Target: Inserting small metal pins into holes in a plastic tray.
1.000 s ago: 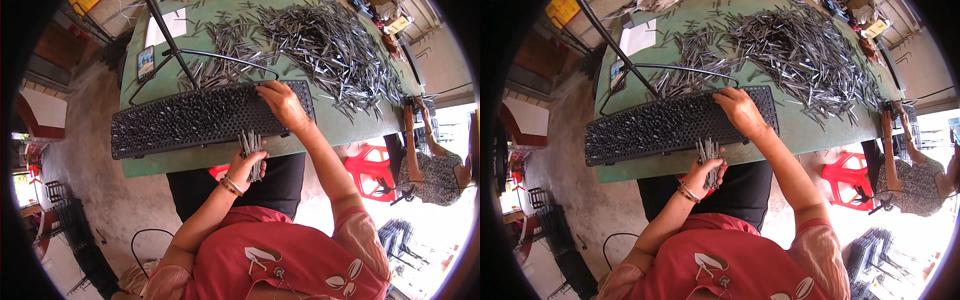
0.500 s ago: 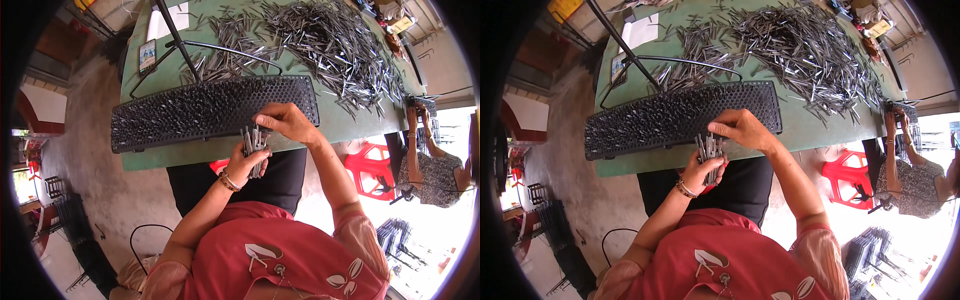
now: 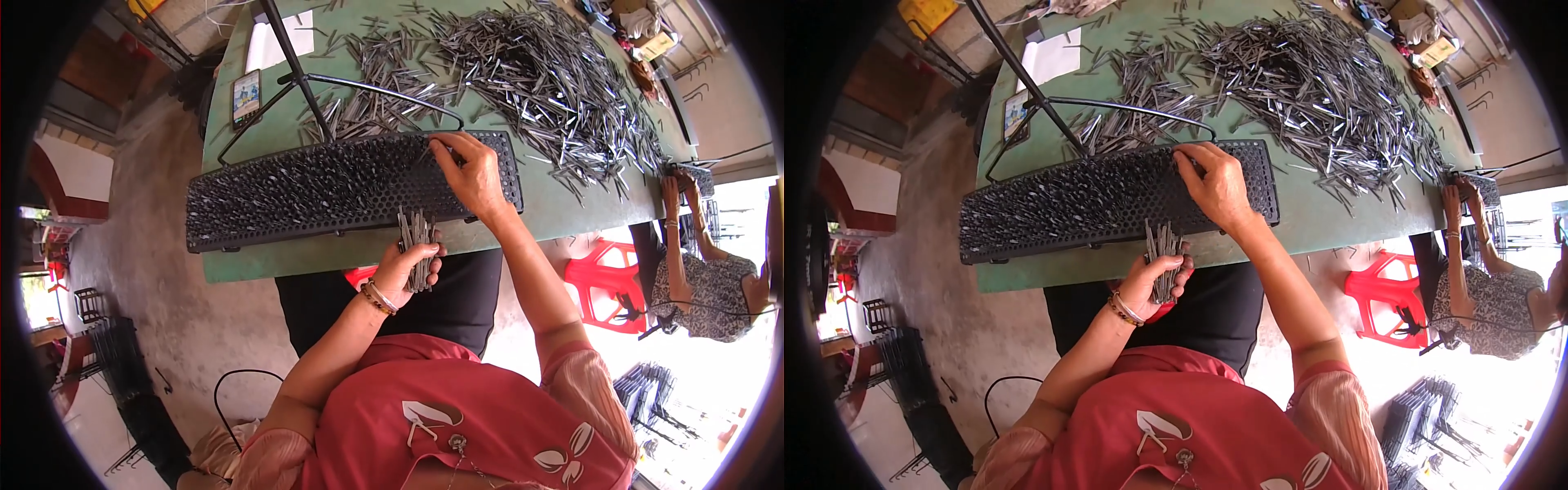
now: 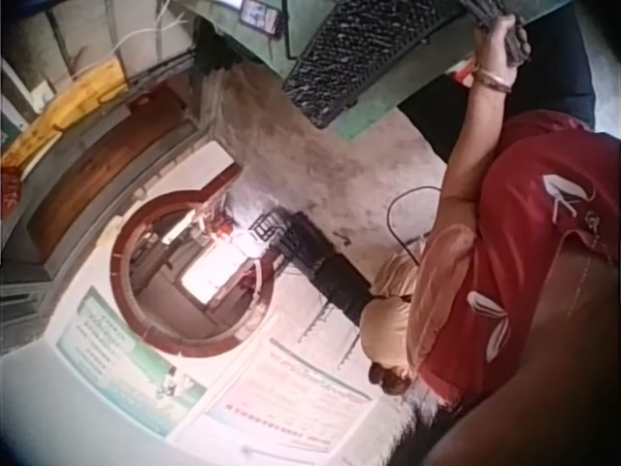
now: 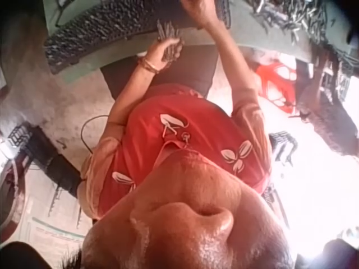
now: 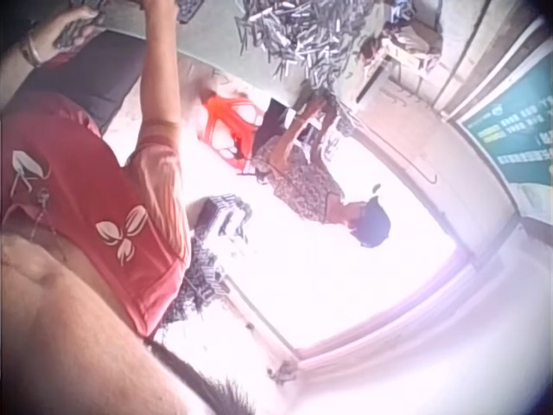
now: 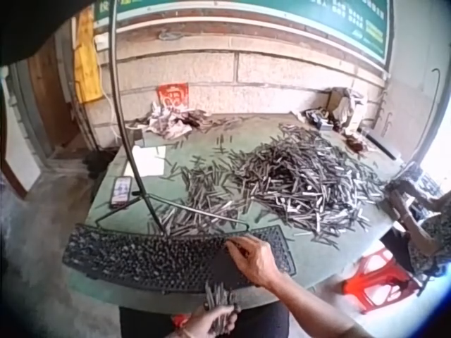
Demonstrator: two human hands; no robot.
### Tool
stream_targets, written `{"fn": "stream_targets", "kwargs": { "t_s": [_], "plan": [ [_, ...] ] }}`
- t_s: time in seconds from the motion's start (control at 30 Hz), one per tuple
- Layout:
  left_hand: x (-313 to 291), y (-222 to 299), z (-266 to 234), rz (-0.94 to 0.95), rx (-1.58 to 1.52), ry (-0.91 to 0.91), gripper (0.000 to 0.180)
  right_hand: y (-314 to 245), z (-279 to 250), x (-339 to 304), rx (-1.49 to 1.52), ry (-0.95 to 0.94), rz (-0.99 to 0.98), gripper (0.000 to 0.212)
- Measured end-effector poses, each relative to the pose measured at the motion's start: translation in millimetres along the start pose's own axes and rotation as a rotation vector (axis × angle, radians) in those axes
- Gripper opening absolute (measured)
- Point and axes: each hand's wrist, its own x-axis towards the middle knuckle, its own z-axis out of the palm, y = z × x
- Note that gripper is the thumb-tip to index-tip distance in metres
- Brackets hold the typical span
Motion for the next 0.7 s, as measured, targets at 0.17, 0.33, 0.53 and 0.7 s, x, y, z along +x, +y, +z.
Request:
{"fn": "stream_targets", "kwargs": {
  "t_s": [0.17,0.33,0.53,0.7],
  "plan": [
    [-1,-1,0,0.004,0.009,-0.005,0.029,7,5,-1,-0.076,0.021,-0.104,0.014],
    [-2,3,1,0.002,0.039,-0.041,0.03,11,8,-7,-0.285,-0.112,-0.248,0.02],
    [-3,7,6,0.078,0.044,-0.037,0.029,-4,-12,-7,-0.122,-0.22,-0.054,0.019],
    [-2,8,6,0.114,0.022,-0.053,0.03,-5,-30,-26,0.224,-0.632,0.226,0.018]
  ]
}}
